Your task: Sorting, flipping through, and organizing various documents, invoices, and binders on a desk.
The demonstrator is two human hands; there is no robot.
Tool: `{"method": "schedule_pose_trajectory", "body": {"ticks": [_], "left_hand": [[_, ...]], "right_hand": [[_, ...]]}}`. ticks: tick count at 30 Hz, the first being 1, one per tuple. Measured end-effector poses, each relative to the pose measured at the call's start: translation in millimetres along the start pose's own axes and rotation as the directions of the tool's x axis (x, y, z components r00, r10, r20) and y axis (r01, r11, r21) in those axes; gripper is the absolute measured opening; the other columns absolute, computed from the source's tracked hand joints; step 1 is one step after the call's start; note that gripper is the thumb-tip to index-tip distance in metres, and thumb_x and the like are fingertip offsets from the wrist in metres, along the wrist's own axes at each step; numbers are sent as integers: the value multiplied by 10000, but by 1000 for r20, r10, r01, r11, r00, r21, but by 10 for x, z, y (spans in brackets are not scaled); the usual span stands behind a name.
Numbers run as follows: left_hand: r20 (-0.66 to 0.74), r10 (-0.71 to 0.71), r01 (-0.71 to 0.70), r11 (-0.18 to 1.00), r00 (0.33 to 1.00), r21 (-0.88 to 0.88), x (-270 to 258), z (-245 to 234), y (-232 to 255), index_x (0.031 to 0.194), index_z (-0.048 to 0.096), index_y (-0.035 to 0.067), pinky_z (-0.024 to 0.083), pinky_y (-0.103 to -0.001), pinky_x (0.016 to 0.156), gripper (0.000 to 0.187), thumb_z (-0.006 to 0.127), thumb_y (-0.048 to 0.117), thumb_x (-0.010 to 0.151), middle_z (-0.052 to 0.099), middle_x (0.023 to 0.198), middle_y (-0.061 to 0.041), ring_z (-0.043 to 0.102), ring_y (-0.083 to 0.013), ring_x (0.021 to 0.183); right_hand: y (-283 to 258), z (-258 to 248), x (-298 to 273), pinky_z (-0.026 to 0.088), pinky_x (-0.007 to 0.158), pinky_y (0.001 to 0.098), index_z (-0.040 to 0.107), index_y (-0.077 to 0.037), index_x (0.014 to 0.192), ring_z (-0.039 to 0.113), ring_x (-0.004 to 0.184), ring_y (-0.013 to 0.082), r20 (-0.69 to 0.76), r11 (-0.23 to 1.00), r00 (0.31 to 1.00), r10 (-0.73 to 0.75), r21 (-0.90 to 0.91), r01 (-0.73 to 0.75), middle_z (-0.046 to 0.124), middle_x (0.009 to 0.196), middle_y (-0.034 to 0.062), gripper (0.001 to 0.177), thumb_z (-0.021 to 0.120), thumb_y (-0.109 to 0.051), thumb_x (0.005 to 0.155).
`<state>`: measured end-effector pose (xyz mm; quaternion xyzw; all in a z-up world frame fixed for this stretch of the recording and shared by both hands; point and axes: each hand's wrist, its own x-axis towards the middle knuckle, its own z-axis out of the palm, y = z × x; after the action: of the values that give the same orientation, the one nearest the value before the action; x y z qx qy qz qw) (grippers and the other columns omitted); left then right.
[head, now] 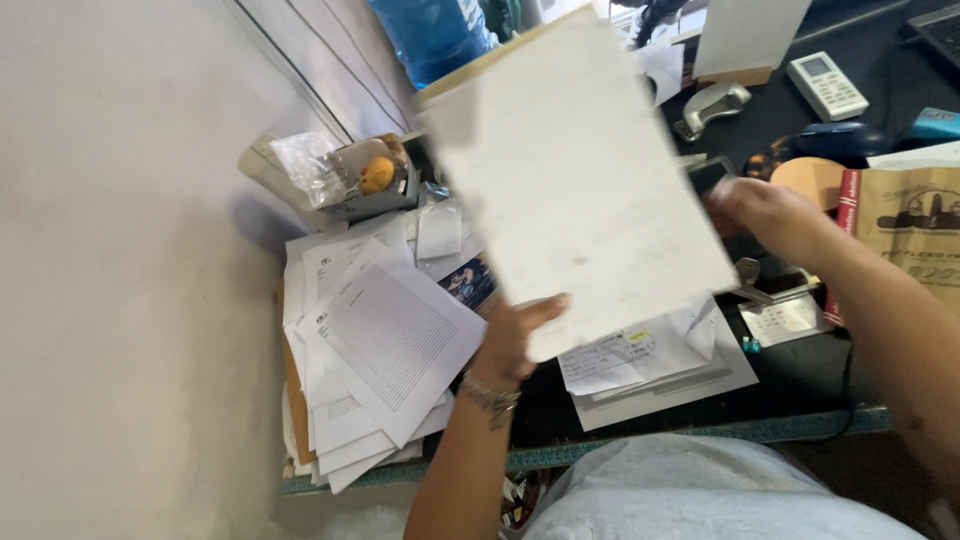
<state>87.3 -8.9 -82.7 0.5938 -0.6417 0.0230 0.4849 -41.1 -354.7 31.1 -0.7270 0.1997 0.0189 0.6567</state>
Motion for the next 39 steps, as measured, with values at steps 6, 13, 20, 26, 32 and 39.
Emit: {"method": "schedule_pose_trajectory", "body": {"ticks": [6,13,20,26,32,39], "left_hand": [[-162,-931,416,296,328,-860,591,-244,930,1403,576,59,553,-513,1066,694,779,41,740,663,1373,-139,620,-350,1311],[-4,-972,175,46,233,-984,537,-58,784,1305,636,20,595,-481,941,529,725,-43,787,687,1282,-166,652,-347,1203],[-13,-986,289,60,163,-955,593,-81,1022,1126,726,-2,616,-382,746,402,815,85,744,735,1159,-130,707,-339,1099],[-31,-995,245,53,92,-968,887,5,1446,1338,642,87,567,-512,984,608,740,32,740,703,1280,-131,659,-353,1205],[18,-987,225,18,158,-974,897,85,1525,1376,618,53,556,-509,997,630,714,20,754,682,1323,-147,638,-345,1222],[10,-983,226,32,182,-974,926,164,1611,1381,617,37,545,-504,1016,643,716,18,745,679,1342,-151,635,-353,1231]], "right_hand": [[398,-155,-30,514,1098,503,558,-168,1434,555,1350,322,-181,426,943,280,-857,-291,528,1485,121,807,481,-755,886],[404,-167,-121,509,823,380,742,-196,1261,673,1029,235,-179,562,963,201,-784,-263,727,1152,86,421,482,-473,1078],[1207,81,-611,306,471,355,486,-205,1106,439,574,234,-72,912,997,40,411,-7,498,824,94,95,558,-214,1045],[1165,941,-1335,483,615,398,803,-10,1151,633,673,278,308,928,915,260,183,-325,751,827,180,283,726,-66,884],[1080,980,-1558,323,377,241,701,52,991,464,440,126,697,915,689,199,120,-385,489,552,72,299,707,-246,976],[561,955,-1763,591,949,166,865,-213,1241,734,1018,45,319,730,675,666,-469,-498,819,1185,-75,431,604,-418,967]]}}
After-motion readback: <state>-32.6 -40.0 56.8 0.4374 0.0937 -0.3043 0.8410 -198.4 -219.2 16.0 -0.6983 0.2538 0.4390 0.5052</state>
